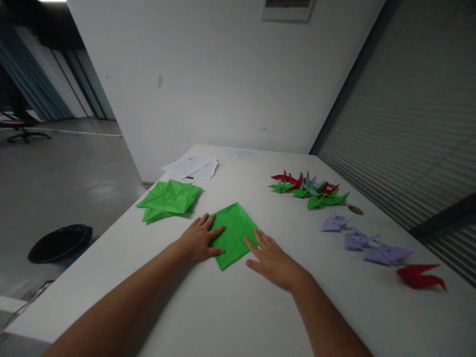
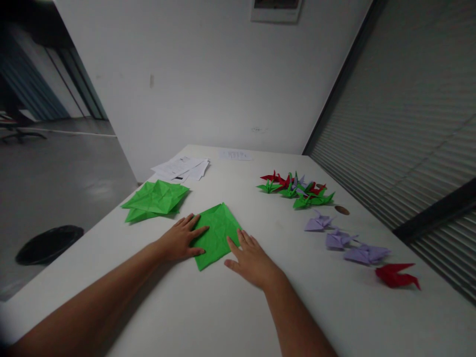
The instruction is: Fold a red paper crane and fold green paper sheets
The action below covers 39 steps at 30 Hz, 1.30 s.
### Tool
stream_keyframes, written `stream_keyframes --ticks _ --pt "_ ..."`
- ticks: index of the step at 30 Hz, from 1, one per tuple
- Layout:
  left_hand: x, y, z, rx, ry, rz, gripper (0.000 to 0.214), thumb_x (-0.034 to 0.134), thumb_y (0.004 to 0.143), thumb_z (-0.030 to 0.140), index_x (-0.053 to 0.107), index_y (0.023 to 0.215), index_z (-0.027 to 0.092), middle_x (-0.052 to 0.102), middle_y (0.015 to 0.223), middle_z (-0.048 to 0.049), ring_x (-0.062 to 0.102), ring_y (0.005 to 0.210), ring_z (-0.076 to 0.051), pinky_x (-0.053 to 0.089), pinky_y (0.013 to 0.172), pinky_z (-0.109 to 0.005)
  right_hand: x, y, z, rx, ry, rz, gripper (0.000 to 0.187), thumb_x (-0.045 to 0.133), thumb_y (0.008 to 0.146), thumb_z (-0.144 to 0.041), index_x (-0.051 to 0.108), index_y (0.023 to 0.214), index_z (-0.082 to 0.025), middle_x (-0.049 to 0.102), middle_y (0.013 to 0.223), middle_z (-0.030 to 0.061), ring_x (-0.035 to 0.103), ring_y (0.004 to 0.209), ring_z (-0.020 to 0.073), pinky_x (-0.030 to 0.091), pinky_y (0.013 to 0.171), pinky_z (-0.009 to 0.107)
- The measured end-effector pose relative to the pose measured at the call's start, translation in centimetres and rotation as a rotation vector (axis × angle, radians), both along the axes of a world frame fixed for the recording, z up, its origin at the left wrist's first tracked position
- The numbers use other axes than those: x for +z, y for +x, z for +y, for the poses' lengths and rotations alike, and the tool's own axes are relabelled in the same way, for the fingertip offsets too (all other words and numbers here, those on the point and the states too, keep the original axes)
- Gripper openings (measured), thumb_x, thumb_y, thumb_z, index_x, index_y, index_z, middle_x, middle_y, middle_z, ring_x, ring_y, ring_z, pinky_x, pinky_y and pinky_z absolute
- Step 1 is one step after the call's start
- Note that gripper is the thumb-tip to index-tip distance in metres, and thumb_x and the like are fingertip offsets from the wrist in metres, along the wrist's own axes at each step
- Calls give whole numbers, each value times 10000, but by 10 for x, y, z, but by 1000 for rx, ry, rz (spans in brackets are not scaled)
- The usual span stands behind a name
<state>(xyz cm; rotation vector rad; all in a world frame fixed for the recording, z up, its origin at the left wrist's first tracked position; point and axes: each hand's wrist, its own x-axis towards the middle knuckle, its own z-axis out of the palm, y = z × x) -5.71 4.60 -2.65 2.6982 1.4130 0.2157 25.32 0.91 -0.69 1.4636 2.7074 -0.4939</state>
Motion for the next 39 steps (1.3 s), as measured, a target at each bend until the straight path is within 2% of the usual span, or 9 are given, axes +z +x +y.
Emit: stream_keyframes --ticks 7,12,16,18,23,26,29,33,39 --pt "1 2 -2 53 -59 6 947 569 839 813 370 1614 308 173 1723 -191 150 1554 -531 215 1213 -667 1 7 2 -50 -59 -26 857 520 970 -689 239 1652 -252 51 1719 179 -4 1596 370 109 1277 582" --pt "7 -11 -3 -60 -31 -112 988 614 857 759 340 1626 203 194 1705 -239 129 1577 -476 205 1241 -652 -1 9 8 -89 18 36 756 455 1018 -641 377 1614 -183 221 1699 207 146 1591 380 178 1272 573" --pt "15 -22 -3 -236 13 -193 1083 749 739 760 405 1583 173 316 1659 -250 230 1560 -447 245 1242 -642 -10 13 16 -174 169 113 701 406 1047 -594 495 1543 -108 399 1629 229 267 1558 407 254 1248 597" --pt "18 -22 -2 -261 36 -198 991 779 776 673 437 1560 173 418 1606 -242 334 1521 -427 300 1228 -623 -17 16 21 -210 263 173 670 407 1043 -601 579 1477 -120 492 1571 222 321 1536 406 290 1229 614" --pt "19 -5 1 -299 114 -158 421 663 939 319 648 1344 204 689 1308 -161 661 1197 -286 524 1042 -416 -26 19 30 -237 459 365 590 390 1052 -575 729 1247 -133 680 1350 215 531 1390 366 382 1190 604" --pt "18 7 4 -276 215 -75 157 590 944 192 737 1002 197 741 976 -106 703 949 -232 546 888 -351 -22 21 35 -254 557 494 542 378 1063 -537 763 1106 -157 756 1165 181 654 1212 326 419 1172 585" --pt "21 12 3 -179 324 15 206 541 930 127 677 783 174 681 772 -77 657 743 -202 514 722 -312 -17 24 38 -316 611 593 514 380 1064 -521 762 1036 -179 773 1100 158 675 1150 322 473 1117 578" --pt "55 5 9 27 414 52 228 479 946 133 679 839 154 679 773 -93 632 669 -211 463 641 -312 -16 28 39 -377 636 641 504 404 1051 -540 763 1010 -188 777 1096 154 666 1170 337 500 1078 563" --pt "167 -41 41 501 543 83 285 420 1017 237 695 984 173 724 924 -116 659 754 -248 478 741 -381 -16 26 38 -370 633 662 551 384 1046 -585 766 1010 -189 778 1060 158 678 1120 332 508 1057 547"
